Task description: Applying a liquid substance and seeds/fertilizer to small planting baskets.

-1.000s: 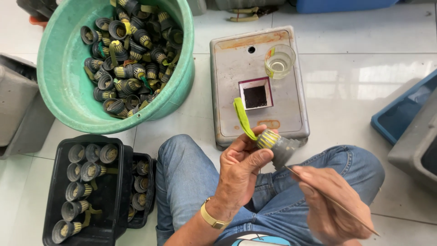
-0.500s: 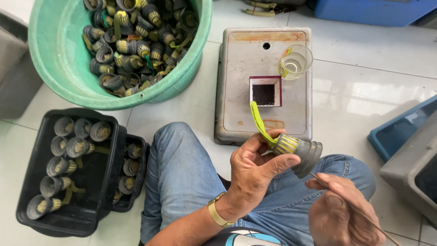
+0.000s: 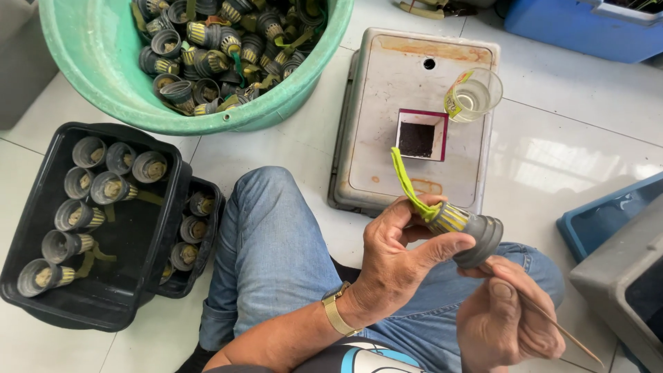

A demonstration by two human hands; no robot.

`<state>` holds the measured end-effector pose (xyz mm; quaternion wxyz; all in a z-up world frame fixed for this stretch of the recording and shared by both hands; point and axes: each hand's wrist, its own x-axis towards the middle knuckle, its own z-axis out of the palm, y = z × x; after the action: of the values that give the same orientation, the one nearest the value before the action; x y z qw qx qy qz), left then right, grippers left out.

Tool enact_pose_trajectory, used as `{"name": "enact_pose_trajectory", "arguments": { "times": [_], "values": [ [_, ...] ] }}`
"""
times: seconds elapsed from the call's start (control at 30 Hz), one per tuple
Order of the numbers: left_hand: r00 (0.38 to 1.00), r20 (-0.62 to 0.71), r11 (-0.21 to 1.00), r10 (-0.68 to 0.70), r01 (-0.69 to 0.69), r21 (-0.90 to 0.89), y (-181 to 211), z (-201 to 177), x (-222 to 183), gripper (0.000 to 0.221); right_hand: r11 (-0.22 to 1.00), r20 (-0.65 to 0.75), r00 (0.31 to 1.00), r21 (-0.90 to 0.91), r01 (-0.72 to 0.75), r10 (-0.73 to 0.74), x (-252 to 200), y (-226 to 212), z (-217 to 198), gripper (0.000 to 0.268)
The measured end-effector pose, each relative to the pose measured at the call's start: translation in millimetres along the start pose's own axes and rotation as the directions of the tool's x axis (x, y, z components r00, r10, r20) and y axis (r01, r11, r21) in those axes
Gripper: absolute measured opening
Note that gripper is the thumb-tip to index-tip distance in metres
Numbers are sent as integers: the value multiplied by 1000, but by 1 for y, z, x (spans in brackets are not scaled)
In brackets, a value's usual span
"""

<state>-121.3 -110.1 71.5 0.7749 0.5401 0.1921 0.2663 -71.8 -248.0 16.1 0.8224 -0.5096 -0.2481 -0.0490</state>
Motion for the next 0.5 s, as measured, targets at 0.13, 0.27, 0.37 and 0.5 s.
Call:
{"name": "enact_pose_trajectory", "arguments": {
  "times": [0.13,0.27,0.37,0.5],
  "values": [
    [988,35,957,-152,156,-245,-7,-6,7,47,1000,30,999,1,21,-21,7,2,7,15],
    [944,113,821,-311,326,-468,-23,-26,22,40,998,4,1000,-52,25,-25,13,-13,11,15],
    [874,152,631,-463,444,-636,-38,-43,30,32,996,-49,998,-86,27,-32,22,-31,16,16],
    [815,184,505,-549,499,-704,-55,-53,24,30,980,31,999,-196,-19,25,31,-50,12,16]
  ]
}}
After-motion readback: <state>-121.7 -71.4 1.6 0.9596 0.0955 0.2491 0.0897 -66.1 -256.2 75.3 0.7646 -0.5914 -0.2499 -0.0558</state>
